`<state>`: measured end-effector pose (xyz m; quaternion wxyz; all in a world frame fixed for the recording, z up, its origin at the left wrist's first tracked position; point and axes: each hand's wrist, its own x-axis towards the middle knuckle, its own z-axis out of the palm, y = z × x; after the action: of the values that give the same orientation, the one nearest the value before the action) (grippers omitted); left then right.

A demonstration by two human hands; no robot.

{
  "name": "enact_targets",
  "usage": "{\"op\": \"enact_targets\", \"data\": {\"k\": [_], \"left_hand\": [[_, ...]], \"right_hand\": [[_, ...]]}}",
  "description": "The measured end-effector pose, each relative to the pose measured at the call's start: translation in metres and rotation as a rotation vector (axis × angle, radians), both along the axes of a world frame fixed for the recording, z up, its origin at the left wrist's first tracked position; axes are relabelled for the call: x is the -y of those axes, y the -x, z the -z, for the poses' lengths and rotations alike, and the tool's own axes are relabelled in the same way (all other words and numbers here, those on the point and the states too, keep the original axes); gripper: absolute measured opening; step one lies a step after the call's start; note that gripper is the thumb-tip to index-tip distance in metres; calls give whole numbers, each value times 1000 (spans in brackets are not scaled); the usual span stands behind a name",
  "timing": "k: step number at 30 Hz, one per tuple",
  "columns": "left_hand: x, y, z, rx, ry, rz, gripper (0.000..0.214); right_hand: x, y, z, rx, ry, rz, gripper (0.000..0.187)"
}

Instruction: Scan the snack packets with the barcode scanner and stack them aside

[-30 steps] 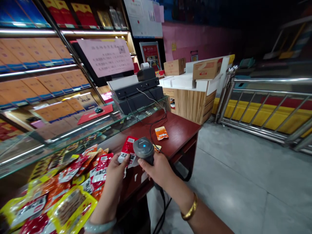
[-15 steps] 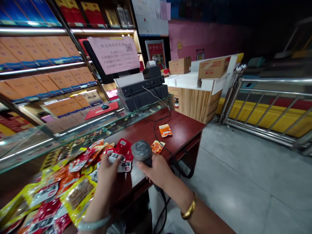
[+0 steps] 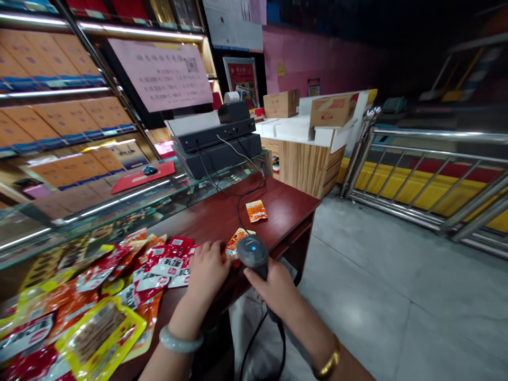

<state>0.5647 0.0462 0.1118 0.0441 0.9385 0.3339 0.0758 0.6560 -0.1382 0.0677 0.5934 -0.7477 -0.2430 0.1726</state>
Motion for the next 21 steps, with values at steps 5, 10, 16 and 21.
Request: {"op": "enact_targets", "data": {"k": [5, 10, 16, 21], "left_hand": [[1, -3, 10, 41, 25, 83, 74], [4, -1, 3, -5, 55, 24, 76], [16, 1, -34, -196, 34, 12, 37], [-4, 12, -39, -151, 161, -117, 47]], "right_hand": [[5, -15, 0, -204, -50, 79, 53], [2, -9, -3, -157, -23, 19, 49], [-1, -5, 1, -135, -1, -3, 45], [-2, -4, 4, -134, 7, -15, 48]]}}
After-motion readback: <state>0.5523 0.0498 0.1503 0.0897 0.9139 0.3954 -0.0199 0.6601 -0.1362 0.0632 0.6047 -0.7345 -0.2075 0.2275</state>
